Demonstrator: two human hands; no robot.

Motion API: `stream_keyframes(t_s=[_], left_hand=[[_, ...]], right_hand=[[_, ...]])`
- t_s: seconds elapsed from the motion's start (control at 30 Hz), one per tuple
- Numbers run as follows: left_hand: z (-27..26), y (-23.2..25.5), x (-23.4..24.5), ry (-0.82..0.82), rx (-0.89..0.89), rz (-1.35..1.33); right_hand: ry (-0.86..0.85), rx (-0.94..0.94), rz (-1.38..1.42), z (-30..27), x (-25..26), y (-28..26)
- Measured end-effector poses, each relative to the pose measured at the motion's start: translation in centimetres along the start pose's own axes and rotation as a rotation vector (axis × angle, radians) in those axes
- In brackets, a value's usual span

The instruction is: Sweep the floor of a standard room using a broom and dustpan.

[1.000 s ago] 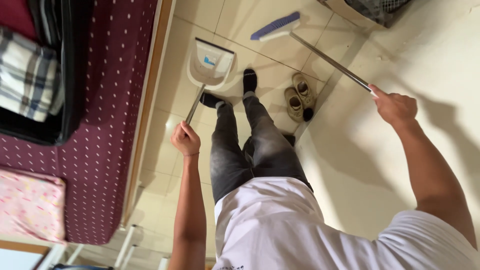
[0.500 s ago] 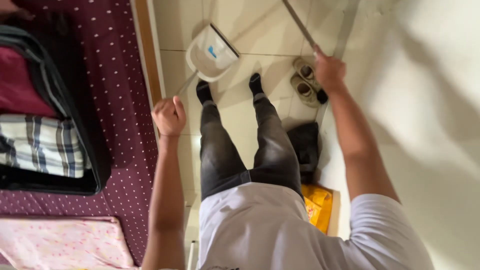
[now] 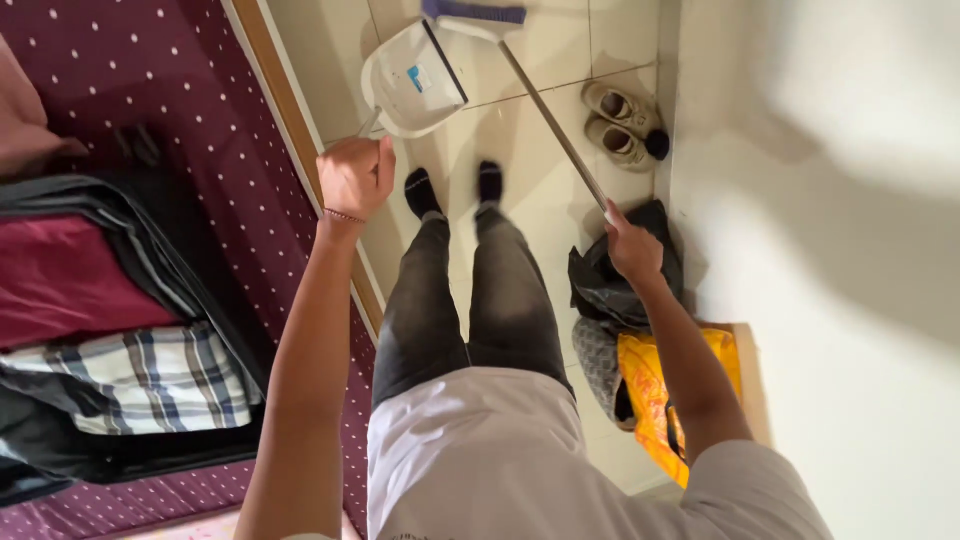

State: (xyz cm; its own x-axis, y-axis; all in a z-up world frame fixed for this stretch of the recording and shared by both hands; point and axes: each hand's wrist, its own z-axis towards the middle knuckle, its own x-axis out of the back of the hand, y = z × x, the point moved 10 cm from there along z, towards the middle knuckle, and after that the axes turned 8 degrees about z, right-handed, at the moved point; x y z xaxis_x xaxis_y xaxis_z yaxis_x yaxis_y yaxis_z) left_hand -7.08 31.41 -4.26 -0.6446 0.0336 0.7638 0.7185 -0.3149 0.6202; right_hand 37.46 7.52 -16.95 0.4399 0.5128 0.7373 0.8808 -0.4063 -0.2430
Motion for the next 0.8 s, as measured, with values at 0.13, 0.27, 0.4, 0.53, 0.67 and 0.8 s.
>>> stream_keyframes(t_s=[0.13,0.27,0.4,0.53,0.67,0.8], left_hand=[[2.3,-0.3,-0.5,-0.022,-0.021,-0.008],[2.8,0.0,-1.2,-0.01,-0.072,-0.037],[3.6,-0.3,-1.8,-0.038,-0.049,-0.047],[4.0,-0.9,-3.2,-0.036,-0.048,-0.031],[4.8,-1.0,-3.1,-0.014,-0.079,-0.007],[5.5,-0.5,-2.2,0.044,-0.093,-0.02]], right_hand=[[0.077,-0.066,0.086,-2.5,0.4,0.1],[0.162,-0.213,0.049,-2.8,1.1,3.3],[0.161,-0.31,0.025,1.6,0.5,5.6],[-0.015,-0.412,0.088,6.7,-3.5,4.3],[-0.194,-0.41,0.152,5.8,-7.2,0.2],[-0.358,-0.371,0.1,0.8,-11.1,-2.8]])
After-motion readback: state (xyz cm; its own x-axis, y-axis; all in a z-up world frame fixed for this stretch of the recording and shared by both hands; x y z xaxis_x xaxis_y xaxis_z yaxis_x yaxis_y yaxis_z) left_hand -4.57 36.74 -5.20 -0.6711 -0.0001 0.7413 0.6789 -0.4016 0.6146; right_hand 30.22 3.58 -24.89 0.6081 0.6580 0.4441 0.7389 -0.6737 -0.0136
